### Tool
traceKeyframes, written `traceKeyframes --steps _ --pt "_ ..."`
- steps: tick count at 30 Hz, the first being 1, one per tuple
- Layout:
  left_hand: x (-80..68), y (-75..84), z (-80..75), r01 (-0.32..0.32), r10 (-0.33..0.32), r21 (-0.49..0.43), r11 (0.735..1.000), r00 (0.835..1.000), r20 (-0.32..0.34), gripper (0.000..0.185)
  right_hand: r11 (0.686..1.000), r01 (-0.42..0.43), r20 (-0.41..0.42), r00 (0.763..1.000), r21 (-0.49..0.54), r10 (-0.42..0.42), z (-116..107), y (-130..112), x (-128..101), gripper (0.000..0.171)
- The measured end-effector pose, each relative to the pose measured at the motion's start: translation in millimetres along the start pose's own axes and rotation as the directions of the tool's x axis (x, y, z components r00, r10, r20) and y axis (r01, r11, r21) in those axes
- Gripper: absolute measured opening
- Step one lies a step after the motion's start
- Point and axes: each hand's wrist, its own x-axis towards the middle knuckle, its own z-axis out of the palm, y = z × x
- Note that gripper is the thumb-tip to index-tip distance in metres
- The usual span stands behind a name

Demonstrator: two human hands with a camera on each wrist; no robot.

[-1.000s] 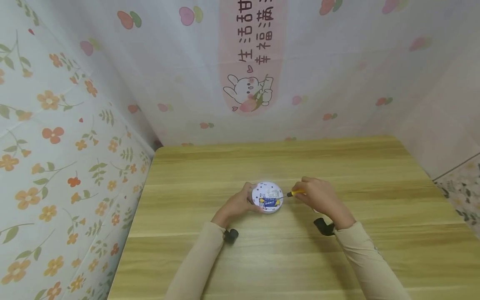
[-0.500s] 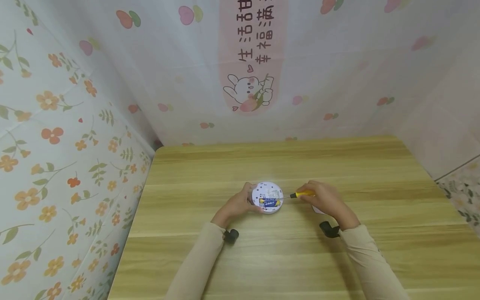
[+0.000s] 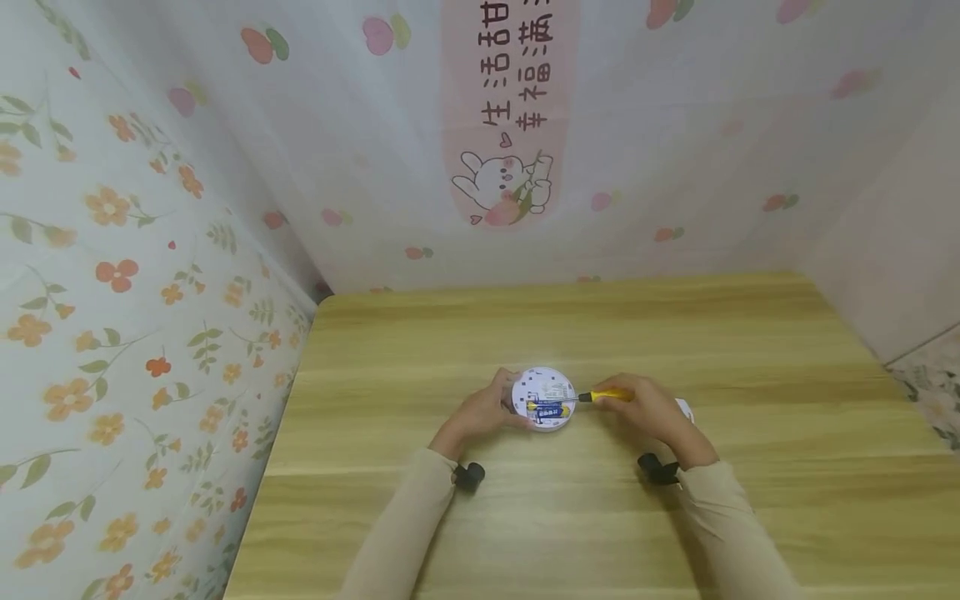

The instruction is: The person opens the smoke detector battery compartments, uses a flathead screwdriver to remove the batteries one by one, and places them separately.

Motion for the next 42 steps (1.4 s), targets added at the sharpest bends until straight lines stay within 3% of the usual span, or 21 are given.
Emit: traceKeyframes --steps 3,11,19,26,34,42 --pt "-0.1 -0.8 2.3 0.012 -0.012 -0.019 1.0 1.0 -0.001 0.086 1.0 -0.011 -0.015 1.0 -0.026 0.011 -5.7 2.5 -6.0 0.022" --pt "1.0 0.8 2.6 0.005 -0.006 -0.031 1.0 1.0 -0.009 0.085 0.987 0.081 -0.024 0.996 -0.139 -0.085 -16.4 -4.4 -9.5 0.019" --pt "1.3 0.4 4.4 0.004 -0.005 -0.025 1.0 1.0 -0.013 0.083 0.935 0.121 -0.022 0.99 -0.333 -0.136 -24.6 -23.4 -7.7 0.017" --pt "1.5 1.2 3.5 0.003 -0.003 -0.019 1.0 1.0 -0.009 0.084 0.899 0.154 0.013 0.987 -0.41 -0.163 -31.4 -39.4 -7.1 0.017" --pt "1.2 2.7 2.8 0.016 -0.016 -0.027 1.0 1.0 -0.002 0.084 0.87 0.14 0.04 0.99 -0.473 -0.137 -33.1 -57.1 -5.6 0.016" --pt "1.8 4.1 2.4 0.036 -0.036 -0.057 0.998 0.999 0.009 0.084 0.805 0.161 0.008 0.982 -0.571 -0.191 -29.3 -70.6 0.2 0.009"
